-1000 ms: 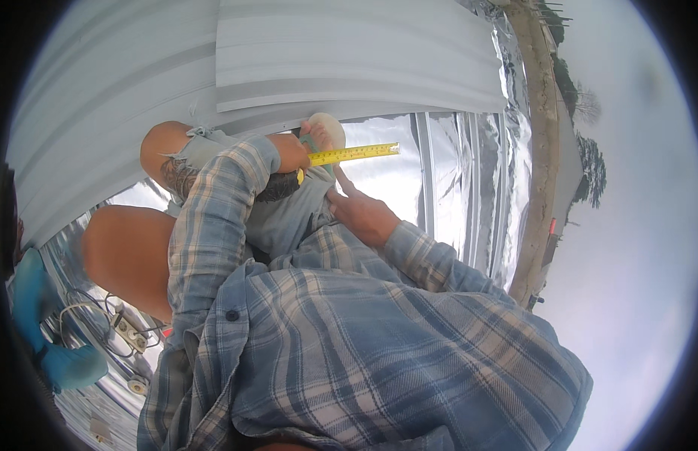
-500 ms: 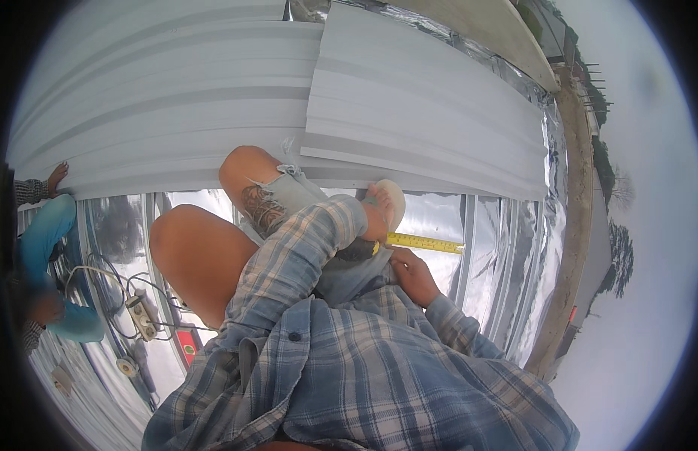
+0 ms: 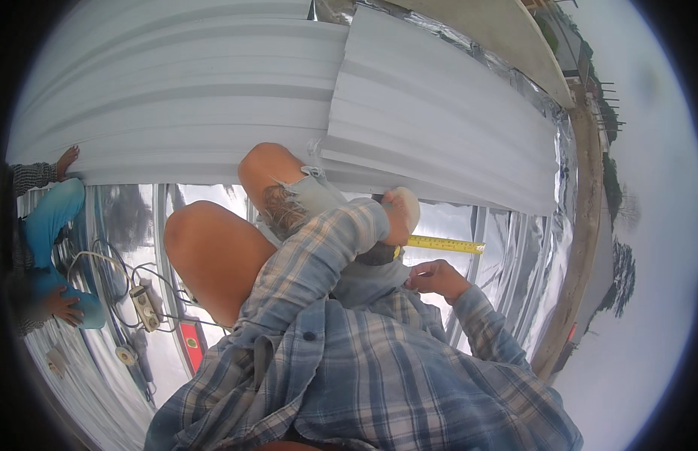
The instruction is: The person measures and marks a white corrugated roof panel with a tape measure and marker, then uses an angle grinder to cut the panel along the marked line. The person positions the cut panel onto the roof structure and secures it in place.
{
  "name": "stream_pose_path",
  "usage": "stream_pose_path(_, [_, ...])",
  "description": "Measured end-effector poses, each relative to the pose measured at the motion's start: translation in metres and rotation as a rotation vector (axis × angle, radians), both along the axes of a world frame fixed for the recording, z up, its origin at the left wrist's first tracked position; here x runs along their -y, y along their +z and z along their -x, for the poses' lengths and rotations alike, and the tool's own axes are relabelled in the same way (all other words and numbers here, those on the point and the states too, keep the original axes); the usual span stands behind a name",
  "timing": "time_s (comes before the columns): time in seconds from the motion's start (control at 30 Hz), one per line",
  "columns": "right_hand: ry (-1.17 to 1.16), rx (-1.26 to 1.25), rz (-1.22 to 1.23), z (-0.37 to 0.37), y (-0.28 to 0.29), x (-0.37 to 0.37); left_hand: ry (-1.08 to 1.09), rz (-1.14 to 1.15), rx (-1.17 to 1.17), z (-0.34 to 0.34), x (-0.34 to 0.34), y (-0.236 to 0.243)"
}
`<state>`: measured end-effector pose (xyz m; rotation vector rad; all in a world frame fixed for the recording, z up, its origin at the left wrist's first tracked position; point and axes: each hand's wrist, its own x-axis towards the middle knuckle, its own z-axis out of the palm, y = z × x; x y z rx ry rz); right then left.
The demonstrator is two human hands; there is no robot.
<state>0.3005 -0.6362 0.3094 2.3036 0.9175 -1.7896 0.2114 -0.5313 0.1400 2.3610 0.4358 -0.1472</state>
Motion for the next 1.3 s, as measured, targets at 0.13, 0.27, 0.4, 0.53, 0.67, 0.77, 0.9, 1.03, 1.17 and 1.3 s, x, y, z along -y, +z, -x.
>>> stream_pose_path(0.13, [0.206,0.034,-0.241,-0.002,-0.002,0.010,-0.133,-0.163,0.112,0.026,-0.017,0.026])
stream_pose_path(0.27, [0.655,0.219,-0.142,-0.021,0.027,-0.009,-0.143,0.356,0.169,0.098,-0.077,0.092])
stream_pose_path(0.4, [0.623,0.218,0.097,-0.046,0.055,0.006,0.424,0.975,0.313,0.130,-0.100,0.121])
stream_pose_path(0.53, [0.584,0.188,-0.193,-0.014,0.017,0.015,0.583,1.220,0.726,0.166,-0.106,0.152])
stream_pose_path(0.67, [0.680,0.377,0.044,-0.049,0.064,-0.005,0.877,1.221,1.004,0.191,-0.114,0.162])
stream_pose_path(0.77, [0.082,0.289,-0.479,-0.078,0.112,-0.035,1.061,1.236,1.276,0.211,-0.132,0.152])
stream_pose_path(0.9, [-0.417,-0.107,-1.150,-0.035,0.152,-0.084,1.272,1.306,1.592,0.229,-0.149,0.119])
stream_pose_path(1.03, [-0.347,-0.418,-1.291,-0.019,0.174,-0.112,1.400,1.281,1.623,0.221,-0.143,0.118])
stream_pose_path(1.17, [0.384,-0.086,-1.513,-0.013,0.196,-0.165,1.482,1.152,1.501,0.211,-0.145,0.120])
stream_pose_path(1.3, [1.207,0.165,-1.820,-0.004,0.210,-0.224,1.515,0.917,1.242,0.210,-0.153,0.103])
